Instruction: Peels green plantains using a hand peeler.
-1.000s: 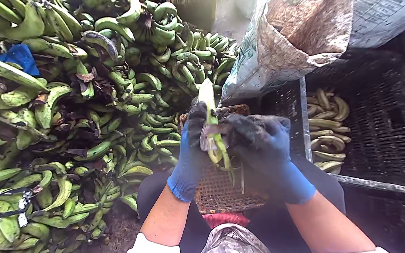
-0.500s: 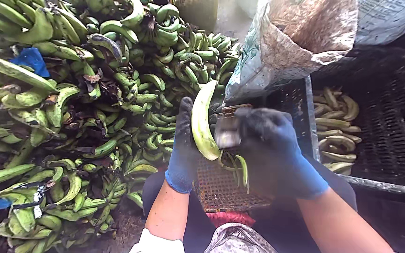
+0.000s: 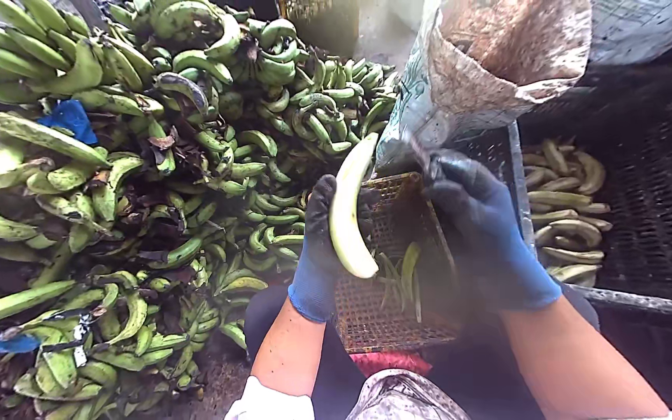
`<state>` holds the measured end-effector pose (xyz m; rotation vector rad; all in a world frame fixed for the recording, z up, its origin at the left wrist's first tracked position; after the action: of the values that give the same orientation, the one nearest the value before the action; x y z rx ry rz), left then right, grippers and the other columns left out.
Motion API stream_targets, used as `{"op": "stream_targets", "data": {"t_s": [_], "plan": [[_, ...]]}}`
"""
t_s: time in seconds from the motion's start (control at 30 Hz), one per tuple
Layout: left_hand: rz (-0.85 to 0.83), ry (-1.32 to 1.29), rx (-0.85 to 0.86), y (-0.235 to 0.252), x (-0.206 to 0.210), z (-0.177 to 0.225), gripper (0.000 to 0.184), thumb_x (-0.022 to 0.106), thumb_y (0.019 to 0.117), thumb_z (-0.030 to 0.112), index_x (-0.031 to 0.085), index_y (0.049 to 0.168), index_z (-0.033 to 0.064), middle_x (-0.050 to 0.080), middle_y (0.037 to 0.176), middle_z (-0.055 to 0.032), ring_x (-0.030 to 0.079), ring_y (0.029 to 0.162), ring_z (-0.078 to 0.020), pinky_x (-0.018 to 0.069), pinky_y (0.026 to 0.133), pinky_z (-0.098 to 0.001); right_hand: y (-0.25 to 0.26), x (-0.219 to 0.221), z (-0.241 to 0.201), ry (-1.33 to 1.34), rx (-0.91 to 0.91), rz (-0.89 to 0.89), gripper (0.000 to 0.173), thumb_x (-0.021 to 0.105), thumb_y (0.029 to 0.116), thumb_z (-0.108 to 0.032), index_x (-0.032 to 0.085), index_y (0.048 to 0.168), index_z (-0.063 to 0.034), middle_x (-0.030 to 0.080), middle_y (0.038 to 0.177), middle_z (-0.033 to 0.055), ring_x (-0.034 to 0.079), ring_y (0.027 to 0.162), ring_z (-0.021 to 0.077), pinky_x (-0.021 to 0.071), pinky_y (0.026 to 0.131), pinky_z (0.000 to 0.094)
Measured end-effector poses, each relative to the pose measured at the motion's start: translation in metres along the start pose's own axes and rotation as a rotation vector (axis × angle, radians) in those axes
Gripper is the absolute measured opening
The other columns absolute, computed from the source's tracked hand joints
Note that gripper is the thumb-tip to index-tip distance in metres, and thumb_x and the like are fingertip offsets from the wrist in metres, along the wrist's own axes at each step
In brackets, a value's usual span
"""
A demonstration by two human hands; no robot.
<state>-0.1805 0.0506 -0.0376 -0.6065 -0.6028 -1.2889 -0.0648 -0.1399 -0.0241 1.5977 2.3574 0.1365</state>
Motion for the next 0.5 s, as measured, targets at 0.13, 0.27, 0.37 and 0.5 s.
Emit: {"op": "stream_targets", "data": {"t_s": [0.13,0.27,0.37,0.5], "plan": [[-0.026,0.041,0.095,-0.004,-0.001,0.013,0.043,0.036,0.1072,0.053,0.060,0.130,0.0248,0.069,0.107,-0.0025,0.068,0.082,-0.0097,0.0575,0.065,-0.0253,-0.029,0.027,-0.027,-0.356,-0.473,-0.288,0.053,0.060,0.0951,-0.062,0.071,0.130,-0.0235,0.066,0.134,0.0048,0.060,0.123,0.0216,0.0461,0.102,0.0521],[0.128,0.196,0.051,-0.010,0.003,0.011,0.037,0.041,0.1070,0.049,0.063,0.118,0.0216,0.066,0.088,-0.0007,0.062,0.067,-0.0065,0.0534,0.057,-0.0221,-0.036,0.044,-0.034,-0.429,-0.488,-0.346,0.047,0.059,0.0952,-0.061,0.072,0.127,-0.0299,0.071,0.121,0.0024,0.063,0.113,0.0190,0.0465,0.098,0.0502],[0.083,0.269,0.041,-0.010,0.009,0.001,0.030,0.044,0.1074,0.035,0.064,0.121,0.0176,0.068,0.094,-0.0013,0.066,0.079,-0.0081,0.0583,0.069,-0.0257,-0.001,0.017,-0.015,-0.175,-0.194,-0.005,0.044,0.074,0.0922,-0.034,0.067,0.126,-0.0069,0.063,0.124,0.0134,0.062,0.113,0.0226,0.0543,0.097,0.0447],[-0.017,0.262,0.092,0.000,0.000,0.011,0.036,0.045,0.1062,0.032,0.061,0.135,0.0179,0.070,0.105,-0.0053,0.068,0.082,-0.0106,0.0593,0.070,-0.0270,0.010,-0.006,-0.003,0.208,0.085,0.099,0.038,0.072,0.0953,-0.023,0.063,0.131,-0.0143,0.070,0.113,0.0000,0.069,0.096,0.0107,0.0609,0.084,0.0325]]}}
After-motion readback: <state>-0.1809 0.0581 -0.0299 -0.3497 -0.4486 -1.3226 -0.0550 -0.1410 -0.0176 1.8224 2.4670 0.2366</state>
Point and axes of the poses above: each hand's wrist, its own y-axis towards the middle knuckle, its own x-axis out of the palm, z = x × y, the point moved 8 cm from there along y, towards the middle knuckle
